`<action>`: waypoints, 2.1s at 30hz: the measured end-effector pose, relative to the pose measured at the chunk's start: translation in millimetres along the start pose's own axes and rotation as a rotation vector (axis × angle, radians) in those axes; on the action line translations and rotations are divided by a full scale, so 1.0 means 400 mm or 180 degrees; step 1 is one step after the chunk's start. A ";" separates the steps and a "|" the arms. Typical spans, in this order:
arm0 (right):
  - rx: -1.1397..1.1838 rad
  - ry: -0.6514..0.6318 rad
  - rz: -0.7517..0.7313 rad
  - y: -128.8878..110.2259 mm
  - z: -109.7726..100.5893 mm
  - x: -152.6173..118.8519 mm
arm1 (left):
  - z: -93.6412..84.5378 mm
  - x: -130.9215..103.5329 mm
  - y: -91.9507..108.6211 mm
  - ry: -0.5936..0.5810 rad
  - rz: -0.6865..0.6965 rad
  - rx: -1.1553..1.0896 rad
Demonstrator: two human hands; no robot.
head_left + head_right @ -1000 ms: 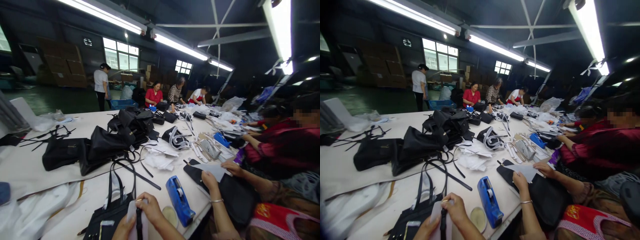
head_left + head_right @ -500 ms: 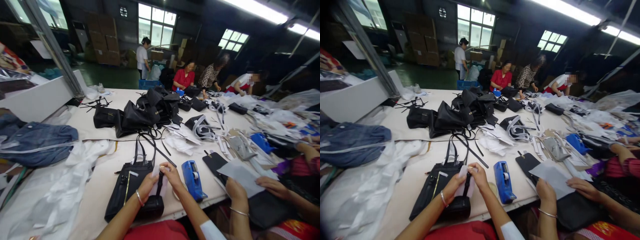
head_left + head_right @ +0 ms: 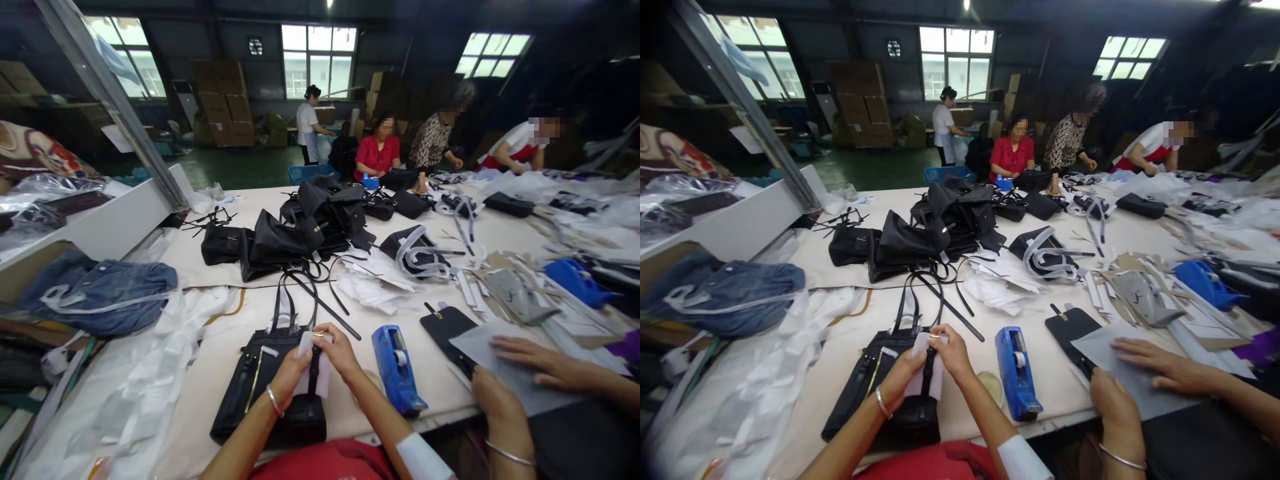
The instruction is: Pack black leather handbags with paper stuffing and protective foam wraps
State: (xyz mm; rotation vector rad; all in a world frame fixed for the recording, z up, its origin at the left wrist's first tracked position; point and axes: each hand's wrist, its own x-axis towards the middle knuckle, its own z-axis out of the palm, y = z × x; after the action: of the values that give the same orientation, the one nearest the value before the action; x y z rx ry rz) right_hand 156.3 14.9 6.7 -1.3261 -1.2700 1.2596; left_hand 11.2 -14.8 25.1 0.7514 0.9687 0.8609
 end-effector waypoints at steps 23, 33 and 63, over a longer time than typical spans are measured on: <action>0.0850 0.0148 0.0676 -0.005 -0.010 0.009 | 0.047 0.023 0.000 0.0249 -0.0219 0.0496; 0.1588 -0.0436 0.0768 -0.032 -0.035 -0.031 | 0.057 0.014 -0.020 0.0419 -0.0177 0.0222; -0.0186 0.0767 0.0180 0.028 0.033 -0.036 | 0.089 0.026 -0.032 0.0985 0.0398 0.0467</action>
State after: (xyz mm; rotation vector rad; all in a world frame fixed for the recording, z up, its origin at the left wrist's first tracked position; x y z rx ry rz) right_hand 144.9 -1.2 -4.1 -1.5155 -1.1134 1.0703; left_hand 50.5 -17.1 23.7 0.8254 1.2805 1.0437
